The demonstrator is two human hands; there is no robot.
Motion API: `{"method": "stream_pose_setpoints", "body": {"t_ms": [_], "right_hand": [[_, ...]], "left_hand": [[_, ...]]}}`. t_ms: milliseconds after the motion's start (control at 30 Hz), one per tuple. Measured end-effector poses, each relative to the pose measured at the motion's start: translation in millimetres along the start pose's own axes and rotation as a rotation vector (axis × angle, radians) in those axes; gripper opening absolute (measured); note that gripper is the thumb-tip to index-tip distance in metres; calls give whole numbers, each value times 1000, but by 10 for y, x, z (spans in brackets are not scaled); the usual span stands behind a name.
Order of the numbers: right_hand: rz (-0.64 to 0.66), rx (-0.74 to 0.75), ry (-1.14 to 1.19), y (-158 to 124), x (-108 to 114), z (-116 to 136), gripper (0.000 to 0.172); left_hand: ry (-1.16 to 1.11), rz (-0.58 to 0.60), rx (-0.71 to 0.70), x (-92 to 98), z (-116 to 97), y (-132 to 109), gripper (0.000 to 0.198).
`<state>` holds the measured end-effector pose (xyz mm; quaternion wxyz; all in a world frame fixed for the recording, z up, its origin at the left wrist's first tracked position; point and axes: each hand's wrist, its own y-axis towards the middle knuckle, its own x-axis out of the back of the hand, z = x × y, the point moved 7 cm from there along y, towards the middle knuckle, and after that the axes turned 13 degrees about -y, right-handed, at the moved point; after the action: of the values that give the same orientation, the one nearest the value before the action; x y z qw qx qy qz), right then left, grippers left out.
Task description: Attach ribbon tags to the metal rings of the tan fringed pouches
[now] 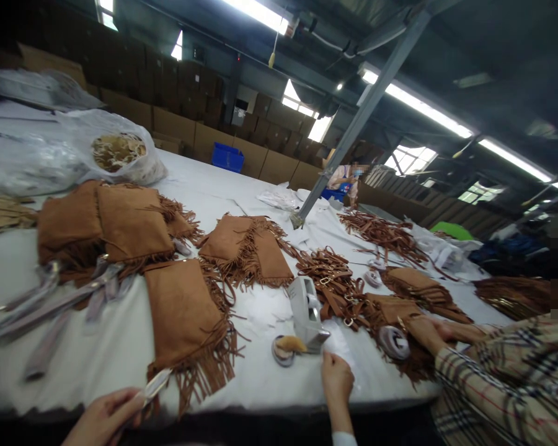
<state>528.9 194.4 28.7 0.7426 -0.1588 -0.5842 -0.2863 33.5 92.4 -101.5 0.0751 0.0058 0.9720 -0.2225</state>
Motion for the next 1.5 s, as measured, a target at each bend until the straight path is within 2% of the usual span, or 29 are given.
{"method": "stream_pose_setpoints", "body": {"t_ms": [100,200,267,367,500,600,833,1033,1167,1300,1500], "right_hand": [[49,-13,-41,-116,-72,-69,36],[174,40,75,-367,-357,121,40],[353,145,250,-725,-635,470,48],[647,348,447,-1492,-931,1165,52],[945,530,615,-2367,-1015,1922,53],[1048,588,672,-2670,-1004,2204,49],[1078,567,684,-2809,-1189,2333,52],[1022,564,617,-2778,-1294,2370,53],[1051,540,581,-2768,-1325,2365,55],[1081,450,539,-2769,-1390,2301,57],[1145,328,652,-2828,-1430,2256,57]], "left_hand": [[-17,-44,-31,-31,-144,-76,63],[-3,-93,-68,-31,-303,-107,57],[22,-108,-98,-26,-369,-114,51],[101,-138,-169,-15,-426,-147,43],[268,-189,-238,-21,-474,-223,35],[386,-197,-276,-49,-522,-272,31],[538,-217,-348,-93,-610,-332,28],[562,-202,-367,-118,-634,-356,28],[598,-204,-356,-118,-617,-345,30],[532,-189,-341,-123,-615,-336,31],[275,-181,-295,-101,-608,-303,36]]}}
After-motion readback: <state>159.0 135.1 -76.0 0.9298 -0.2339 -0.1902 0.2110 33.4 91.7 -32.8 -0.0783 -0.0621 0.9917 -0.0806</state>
